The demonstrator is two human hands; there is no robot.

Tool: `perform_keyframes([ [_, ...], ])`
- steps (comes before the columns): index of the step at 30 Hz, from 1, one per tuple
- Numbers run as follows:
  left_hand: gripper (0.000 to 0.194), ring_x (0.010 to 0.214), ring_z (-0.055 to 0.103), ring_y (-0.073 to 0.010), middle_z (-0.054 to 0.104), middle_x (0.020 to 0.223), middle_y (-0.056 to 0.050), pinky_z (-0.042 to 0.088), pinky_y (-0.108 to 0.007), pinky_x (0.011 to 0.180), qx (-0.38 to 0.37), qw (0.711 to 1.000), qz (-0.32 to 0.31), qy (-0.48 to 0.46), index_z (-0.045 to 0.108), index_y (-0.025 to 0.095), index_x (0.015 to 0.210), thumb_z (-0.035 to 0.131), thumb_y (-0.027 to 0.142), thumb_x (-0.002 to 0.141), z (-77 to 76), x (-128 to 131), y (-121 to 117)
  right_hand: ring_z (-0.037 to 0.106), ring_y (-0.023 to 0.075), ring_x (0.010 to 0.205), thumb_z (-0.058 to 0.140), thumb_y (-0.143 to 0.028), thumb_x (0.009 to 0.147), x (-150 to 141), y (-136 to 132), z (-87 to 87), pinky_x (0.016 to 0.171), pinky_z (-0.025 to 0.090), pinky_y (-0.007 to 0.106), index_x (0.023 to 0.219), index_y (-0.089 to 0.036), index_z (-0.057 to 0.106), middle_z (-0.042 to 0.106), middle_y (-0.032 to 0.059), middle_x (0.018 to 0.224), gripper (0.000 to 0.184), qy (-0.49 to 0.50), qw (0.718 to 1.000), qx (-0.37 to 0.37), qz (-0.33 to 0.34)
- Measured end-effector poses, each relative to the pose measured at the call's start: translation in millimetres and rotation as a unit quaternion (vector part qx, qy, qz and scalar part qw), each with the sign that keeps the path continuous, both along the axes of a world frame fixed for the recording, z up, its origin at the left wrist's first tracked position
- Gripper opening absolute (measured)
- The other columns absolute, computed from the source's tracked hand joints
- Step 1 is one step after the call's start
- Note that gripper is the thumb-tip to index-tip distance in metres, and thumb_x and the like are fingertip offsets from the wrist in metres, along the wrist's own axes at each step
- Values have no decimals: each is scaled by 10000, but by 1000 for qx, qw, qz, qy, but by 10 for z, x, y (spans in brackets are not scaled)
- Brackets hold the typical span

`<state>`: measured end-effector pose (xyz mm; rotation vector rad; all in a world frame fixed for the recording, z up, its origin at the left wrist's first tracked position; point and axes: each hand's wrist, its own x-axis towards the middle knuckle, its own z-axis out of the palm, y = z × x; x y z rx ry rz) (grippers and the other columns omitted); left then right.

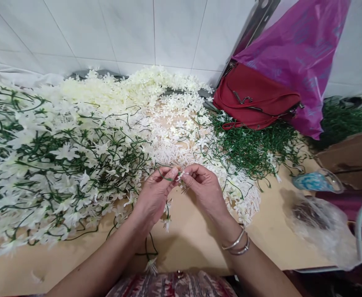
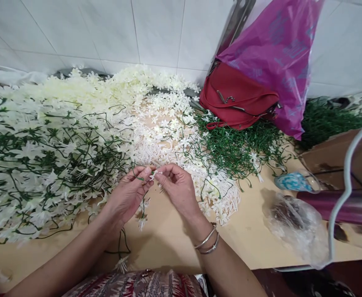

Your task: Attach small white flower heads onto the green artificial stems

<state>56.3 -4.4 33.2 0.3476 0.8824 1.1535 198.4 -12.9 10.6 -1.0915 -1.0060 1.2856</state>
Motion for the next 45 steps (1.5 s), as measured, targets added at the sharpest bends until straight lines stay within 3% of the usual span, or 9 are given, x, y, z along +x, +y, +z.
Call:
perform_keyframes([
  [12, 354, 743, 603, -93, 720, 772, 18, 498, -217, 774, 101, 994, 6, 42, 756, 165, 750, 979, 421, 648, -160, 48, -33, 653, 155, 717, 796, -291, 853, -66, -33, 120, 727, 516, 279, 829, -222, 711, 715, -3, 777, 111, -40, 998, 45, -19],
  [19, 387, 710, 600, -86, 722, 744, 24, 500, -219, 755, 54, 998, 30, 14, 749, 168, 724, 1014, 390, 551, -162, 129, -45, 654, 163, 742, 798, -328, 865, -100, -29, 32, 751, 536, 291, 872, -221, 691, 698, 5, 818, 151, -69, 996, 33, -55],
  [24, 417, 737, 647, -104, 740, 757, 8, 537, -250, 794, 18, 1000, -9, 2, 754, 166, 715, 1041, 371, 491, -70, 72, -21, 625, 139, 700, 839, -311, 828, -39, 7, 47, 695, 537, 260, 885, -236, 698, 663, -24, 786, 170, -12, 999, 37, -29],
  [31, 367, 787, 675, -132, 774, 858, -48, 570, -280, 824, 83, 994, -59, 29, 826, 176, 853, 952, 478, 688, 31, -37, -12, 649, 127, 703, 905, -287, 765, 57, 22, 37, 693, 542, 245, 858, -246, 739, 714, -25, 790, 195, 20, 999, 31, -40],
  [40, 289, 754, 626, -127, 711, 763, -9, 534, -257, 807, 154, 979, -53, 120, 794, 175, 853, 888, 440, 785, -41, -59, -23, 685, 125, 757, 877, -217, 775, 53, 26, 72, 743, 557, 237, 841, -262, 767, 764, -16, 835, 136, 5, 997, 74, -34],
  [45, 251, 770, 600, -128, 689, 798, -4, 514, -250, 797, 174, 977, -19, 123, 769, 180, 832, 861, 413, 816, -75, -5, -60, 678, 135, 775, 852, -218, 791, 29, 26, 26, 754, 560, 254, 835, -258, 738, 745, -10, 843, 128, -5, 996, 78, -34],
])
